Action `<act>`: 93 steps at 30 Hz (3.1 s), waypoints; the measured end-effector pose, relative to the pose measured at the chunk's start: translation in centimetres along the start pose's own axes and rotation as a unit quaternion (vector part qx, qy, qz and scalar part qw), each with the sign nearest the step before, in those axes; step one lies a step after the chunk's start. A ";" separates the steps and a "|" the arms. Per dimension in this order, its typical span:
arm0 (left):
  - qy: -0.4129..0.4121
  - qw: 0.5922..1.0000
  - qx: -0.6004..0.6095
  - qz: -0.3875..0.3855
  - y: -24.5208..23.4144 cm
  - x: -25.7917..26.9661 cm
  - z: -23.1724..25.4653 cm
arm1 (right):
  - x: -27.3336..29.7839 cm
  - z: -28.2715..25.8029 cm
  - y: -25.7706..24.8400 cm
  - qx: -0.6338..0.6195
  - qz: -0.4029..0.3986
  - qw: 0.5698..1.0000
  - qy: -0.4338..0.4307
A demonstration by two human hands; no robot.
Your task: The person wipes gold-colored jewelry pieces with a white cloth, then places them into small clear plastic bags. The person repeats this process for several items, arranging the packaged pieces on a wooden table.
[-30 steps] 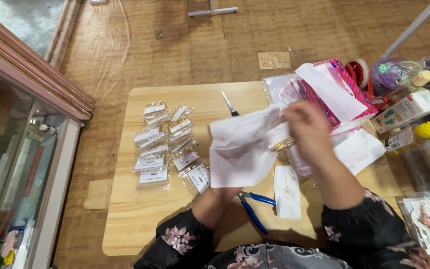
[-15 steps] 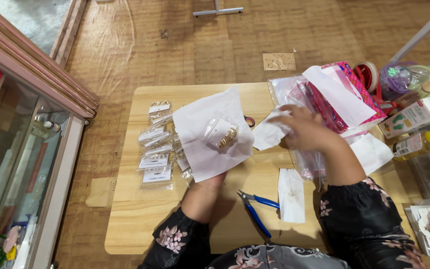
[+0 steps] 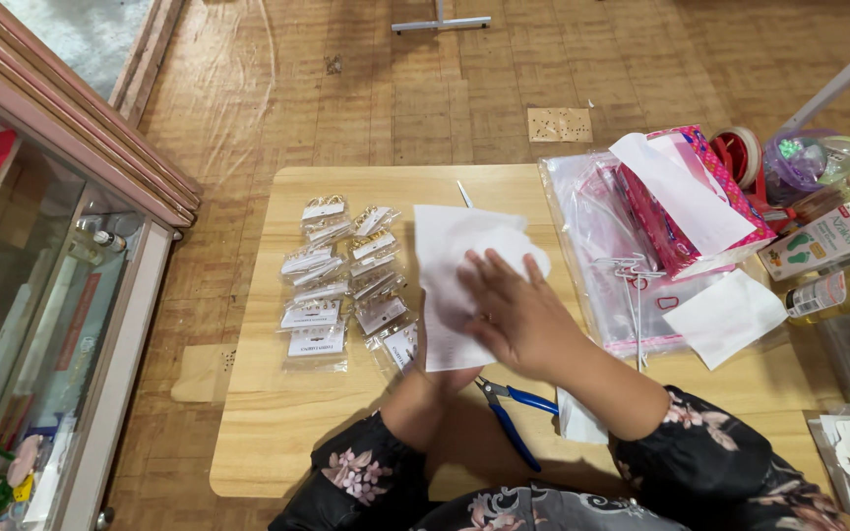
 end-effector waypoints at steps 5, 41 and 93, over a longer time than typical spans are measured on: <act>0.125 0.991 -0.005 0.047 -3.2 0.1 -3.1 | 0.2 -2.1 1.7 0.057 0.013 0.995 -0.080; 0.070 0.996 -0.044 -0.028 -0.4 -0.3 0.0 | 0.6 -1.0 -0.1 -0.004 0.064 0.997 -0.040; -0.001 0.907 -0.413 -0.086 -0.3 0.3 -1.0 | -1.0 4.0 -2.5 -0.422 0.009 0.893 0.154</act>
Point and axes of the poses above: each hand's wrist, its own x-axis away from the middle knuckle, its own y-axis out of the palm, z = x × y, the point moved 4 cm from there along -x, towards the middle knuckle, and after that the axes turned 15 degrees about y, right-handed, at the moved point
